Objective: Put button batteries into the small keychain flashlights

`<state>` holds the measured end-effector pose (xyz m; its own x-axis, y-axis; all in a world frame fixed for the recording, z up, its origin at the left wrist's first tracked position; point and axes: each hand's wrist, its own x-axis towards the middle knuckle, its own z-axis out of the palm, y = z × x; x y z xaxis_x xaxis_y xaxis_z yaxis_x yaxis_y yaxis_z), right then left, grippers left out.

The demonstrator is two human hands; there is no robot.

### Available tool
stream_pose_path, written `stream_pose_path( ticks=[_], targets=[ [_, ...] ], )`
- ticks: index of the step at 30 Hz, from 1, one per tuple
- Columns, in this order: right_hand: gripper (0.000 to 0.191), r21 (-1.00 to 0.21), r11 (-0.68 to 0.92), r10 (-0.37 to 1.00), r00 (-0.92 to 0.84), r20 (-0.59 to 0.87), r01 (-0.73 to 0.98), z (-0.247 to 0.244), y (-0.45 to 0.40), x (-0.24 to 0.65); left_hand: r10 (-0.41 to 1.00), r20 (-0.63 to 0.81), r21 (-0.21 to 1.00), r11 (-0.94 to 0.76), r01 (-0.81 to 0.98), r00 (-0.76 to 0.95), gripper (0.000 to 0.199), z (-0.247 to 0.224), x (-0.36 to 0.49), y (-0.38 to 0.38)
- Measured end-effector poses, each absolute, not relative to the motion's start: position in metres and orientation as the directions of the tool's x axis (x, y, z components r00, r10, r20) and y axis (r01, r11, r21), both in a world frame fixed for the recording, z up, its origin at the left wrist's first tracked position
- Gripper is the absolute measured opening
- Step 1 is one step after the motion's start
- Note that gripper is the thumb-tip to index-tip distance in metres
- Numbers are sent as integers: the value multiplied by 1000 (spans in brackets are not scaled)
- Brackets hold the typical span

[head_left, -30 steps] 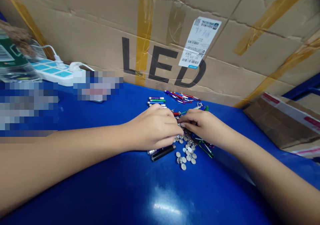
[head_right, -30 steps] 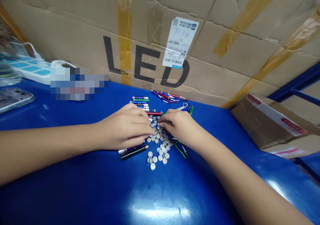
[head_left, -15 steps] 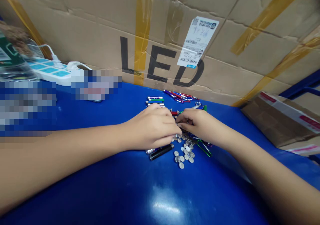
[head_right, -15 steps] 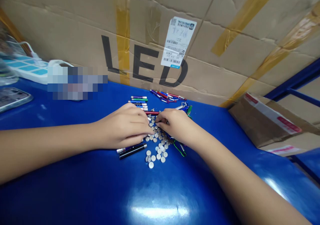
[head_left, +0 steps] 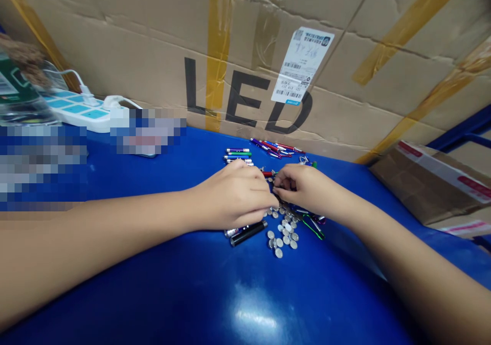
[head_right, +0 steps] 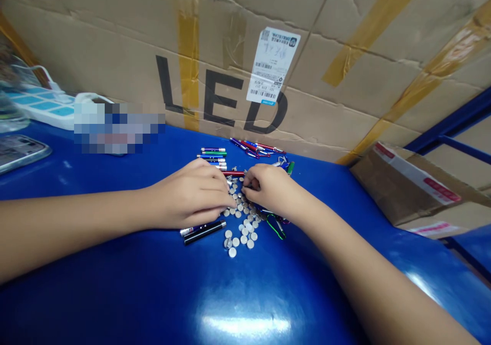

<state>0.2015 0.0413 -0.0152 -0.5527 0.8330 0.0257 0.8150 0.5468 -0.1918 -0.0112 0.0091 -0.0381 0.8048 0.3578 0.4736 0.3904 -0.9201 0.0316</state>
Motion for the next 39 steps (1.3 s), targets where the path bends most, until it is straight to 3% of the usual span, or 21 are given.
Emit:
stream_pose_path(
  ticks=[10,17,29,35,39],
  targets=[
    [8,-87,689,721,-667,190,720,-23,48,209,346,483,36,-926,377,804,21,-37,-11,9],
    [8,-45,692,712,-671,205,720,-25,48,210,348,481,36,-925,378,805,21,-38,-11,9],
    [10,-79,695,713,-672,199,714,-22,43,210,338,487,22,-926,376,805,20,-38,-11,9],
    [25,-59,706,704,-691,163,705,-16,39,209,344,483,15,-923,385,805,21,-38,-11,9],
    [15,-136,670,742,-653,152,730,-14,35,208,344,481,19,-924,383,806,21,-38,-11,9]
  ],
)
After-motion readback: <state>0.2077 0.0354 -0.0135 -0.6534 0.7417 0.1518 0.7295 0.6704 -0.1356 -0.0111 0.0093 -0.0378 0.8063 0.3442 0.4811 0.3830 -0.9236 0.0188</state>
